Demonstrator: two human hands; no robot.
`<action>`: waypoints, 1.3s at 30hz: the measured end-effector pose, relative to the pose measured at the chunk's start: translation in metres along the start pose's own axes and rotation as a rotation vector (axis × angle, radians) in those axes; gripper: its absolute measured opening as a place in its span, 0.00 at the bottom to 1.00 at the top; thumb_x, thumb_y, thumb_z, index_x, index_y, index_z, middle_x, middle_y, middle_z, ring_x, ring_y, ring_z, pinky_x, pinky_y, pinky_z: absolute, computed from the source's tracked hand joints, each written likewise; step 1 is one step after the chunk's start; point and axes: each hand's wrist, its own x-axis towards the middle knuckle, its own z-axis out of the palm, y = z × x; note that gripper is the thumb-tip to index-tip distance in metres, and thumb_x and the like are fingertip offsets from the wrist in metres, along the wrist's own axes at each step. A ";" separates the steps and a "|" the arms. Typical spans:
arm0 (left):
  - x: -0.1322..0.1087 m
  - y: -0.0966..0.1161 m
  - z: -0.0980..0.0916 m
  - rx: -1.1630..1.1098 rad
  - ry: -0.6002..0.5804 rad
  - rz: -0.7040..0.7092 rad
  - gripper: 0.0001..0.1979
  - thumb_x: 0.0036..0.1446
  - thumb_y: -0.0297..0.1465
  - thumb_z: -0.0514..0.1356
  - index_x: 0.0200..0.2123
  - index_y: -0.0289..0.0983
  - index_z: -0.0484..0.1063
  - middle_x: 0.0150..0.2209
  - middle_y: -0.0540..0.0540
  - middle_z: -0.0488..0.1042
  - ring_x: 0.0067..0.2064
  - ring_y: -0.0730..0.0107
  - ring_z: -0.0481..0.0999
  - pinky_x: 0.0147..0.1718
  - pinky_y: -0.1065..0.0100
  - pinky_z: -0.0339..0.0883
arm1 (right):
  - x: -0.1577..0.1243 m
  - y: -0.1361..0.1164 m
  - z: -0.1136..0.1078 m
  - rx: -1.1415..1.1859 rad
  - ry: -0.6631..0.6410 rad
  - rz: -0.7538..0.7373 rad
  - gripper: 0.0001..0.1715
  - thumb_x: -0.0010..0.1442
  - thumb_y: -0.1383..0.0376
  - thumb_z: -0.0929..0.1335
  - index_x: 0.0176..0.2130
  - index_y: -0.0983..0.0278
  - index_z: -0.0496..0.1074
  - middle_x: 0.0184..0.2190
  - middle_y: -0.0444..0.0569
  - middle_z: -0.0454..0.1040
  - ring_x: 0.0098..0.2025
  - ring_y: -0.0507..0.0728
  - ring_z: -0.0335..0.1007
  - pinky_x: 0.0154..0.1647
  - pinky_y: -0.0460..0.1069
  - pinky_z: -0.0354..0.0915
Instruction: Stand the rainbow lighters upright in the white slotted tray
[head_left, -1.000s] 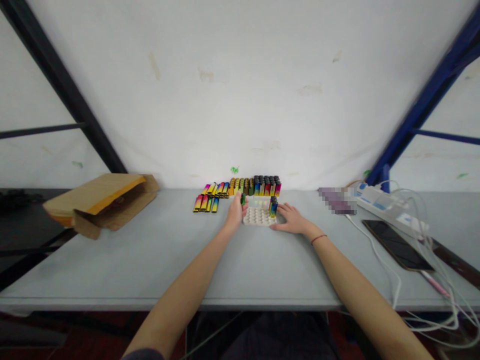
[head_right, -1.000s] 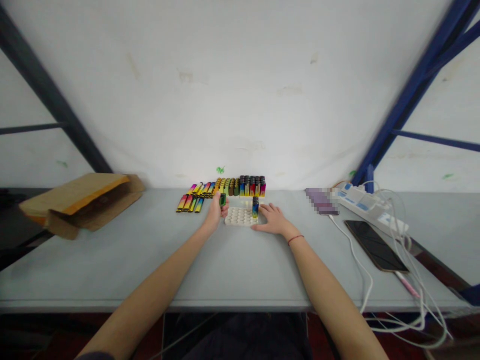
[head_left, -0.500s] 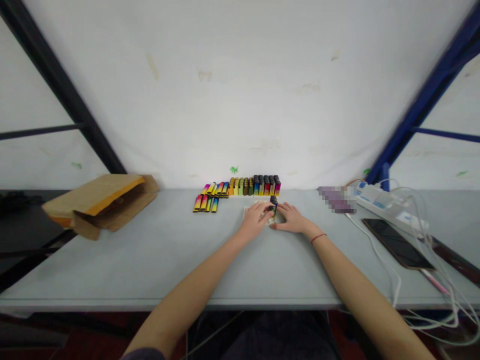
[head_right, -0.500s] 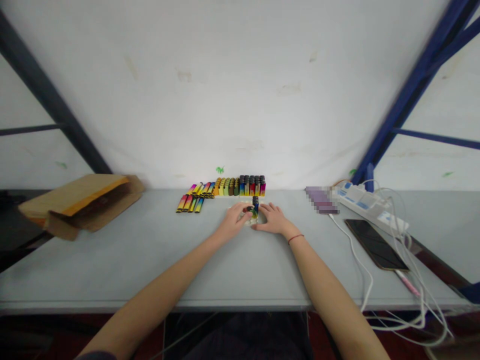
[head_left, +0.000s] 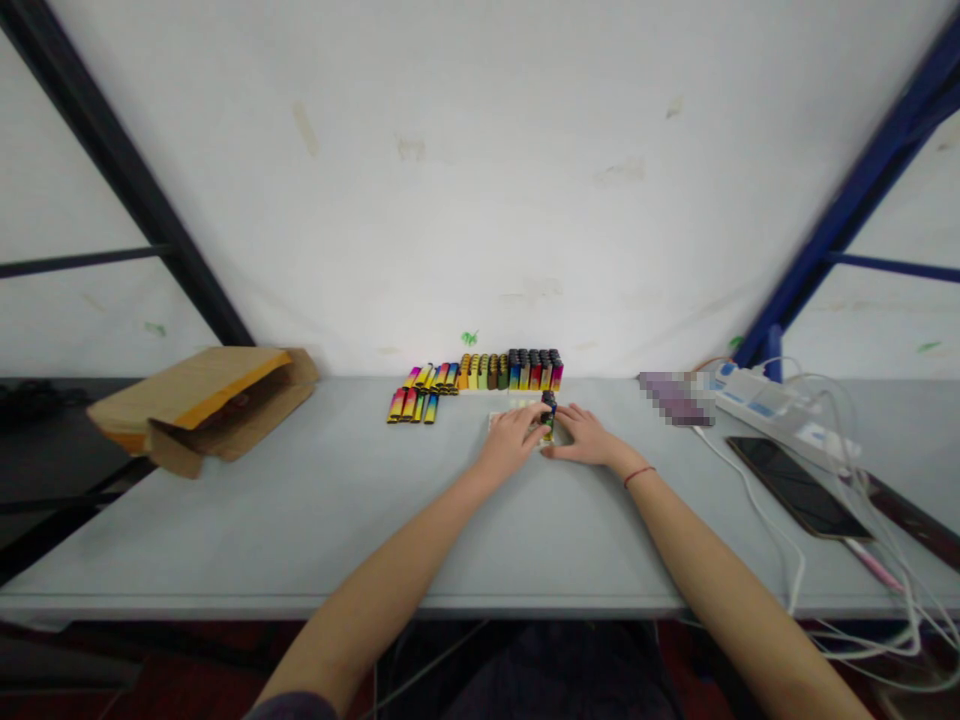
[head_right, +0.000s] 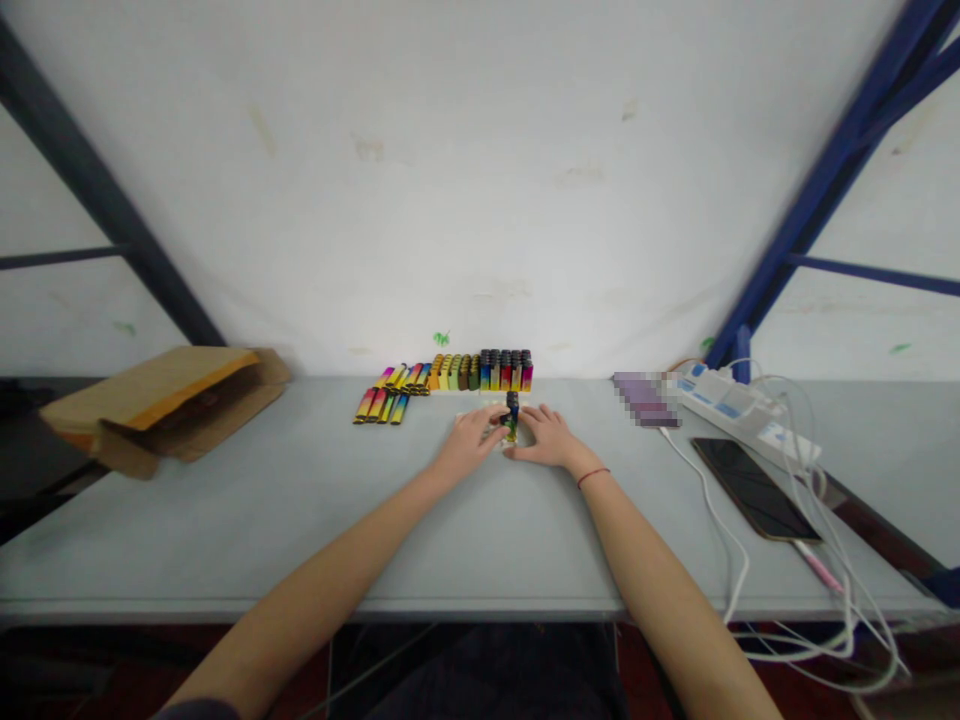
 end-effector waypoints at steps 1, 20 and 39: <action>0.000 0.000 0.001 0.004 0.006 -0.004 0.16 0.65 0.34 0.58 0.55 0.42 0.71 0.50 0.43 0.79 0.52 0.58 0.76 0.57 0.56 0.61 | 0.000 0.000 0.000 0.001 0.000 0.001 0.53 0.54 0.37 0.69 0.68 0.62 0.60 0.69 0.60 0.59 0.70 0.76 0.49 0.66 0.70 0.51; 0.000 -0.036 -0.051 0.677 0.172 -0.559 0.21 0.67 0.25 0.45 0.58 0.30 0.69 0.57 0.30 0.71 0.58 0.45 0.65 0.52 0.50 0.59 | 0.000 -0.002 -0.005 -0.019 -0.068 0.031 0.59 0.55 0.34 0.66 0.69 0.69 0.58 0.70 0.62 0.55 0.72 0.77 0.45 0.70 0.67 0.47; 0.007 -0.063 -0.063 0.440 0.099 -0.721 0.16 0.62 0.20 0.48 0.45 0.31 0.74 0.47 0.27 0.77 0.51 0.48 0.77 0.46 0.59 0.67 | 0.000 0.002 0.000 -0.016 -0.043 0.024 0.58 0.54 0.32 0.66 0.69 0.65 0.59 0.70 0.60 0.56 0.71 0.77 0.46 0.69 0.68 0.48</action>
